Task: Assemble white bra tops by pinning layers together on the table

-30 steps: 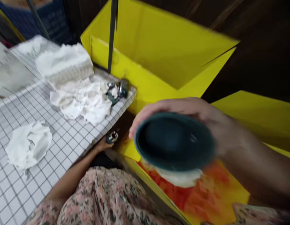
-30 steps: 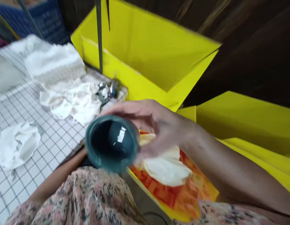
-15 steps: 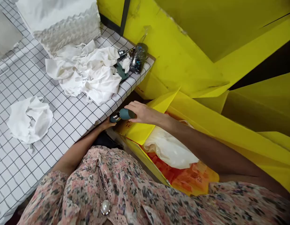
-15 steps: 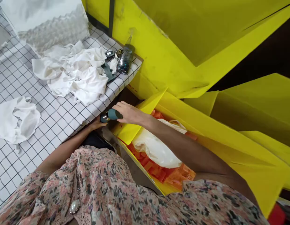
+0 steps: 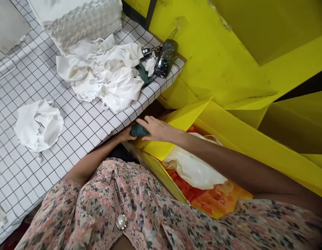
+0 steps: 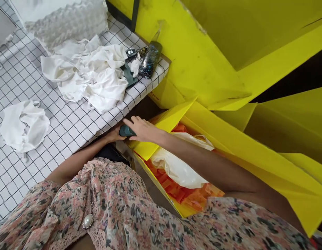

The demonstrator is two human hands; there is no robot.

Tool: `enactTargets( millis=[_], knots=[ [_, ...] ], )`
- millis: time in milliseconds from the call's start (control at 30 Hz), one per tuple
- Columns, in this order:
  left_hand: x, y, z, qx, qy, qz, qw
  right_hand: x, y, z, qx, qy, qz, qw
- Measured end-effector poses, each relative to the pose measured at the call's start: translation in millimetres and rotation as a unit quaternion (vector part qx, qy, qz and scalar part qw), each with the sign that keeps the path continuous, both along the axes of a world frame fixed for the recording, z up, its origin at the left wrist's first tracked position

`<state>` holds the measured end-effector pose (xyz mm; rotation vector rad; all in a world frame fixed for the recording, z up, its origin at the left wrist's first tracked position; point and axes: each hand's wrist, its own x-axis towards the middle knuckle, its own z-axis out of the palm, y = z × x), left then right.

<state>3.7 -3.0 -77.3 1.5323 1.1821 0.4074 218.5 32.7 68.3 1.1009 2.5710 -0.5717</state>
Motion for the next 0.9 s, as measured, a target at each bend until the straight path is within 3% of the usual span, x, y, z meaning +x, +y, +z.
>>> enactTargets(
  millis=[300,600,700,833,900],
  knots=[
    [12,0,-0.4,0.038,-0.002,-0.042,0.998,3,-9,13.2,-0.012,-0.035,-0.017,0.999],
    [19,-3,-0.9,0.051,-0.005,-0.054,0.997,13,-14,13.3,-0.013,-0.019,0.028,0.999],
    [19,-4,0.5,0.050,-0.002,-0.056,0.997,16,-12,12.9,-0.025,-0.017,-0.005,1.000],
    [19,-3,0.9,0.046,-0.003,-0.054,0.998,16,-16,10.4,-0.051,0.007,0.017,0.999],
    [19,-4,2.2,0.047,-0.007,-0.051,0.998,14,-18,8.0,-0.083,0.007,-0.030,0.996]
  ],
)
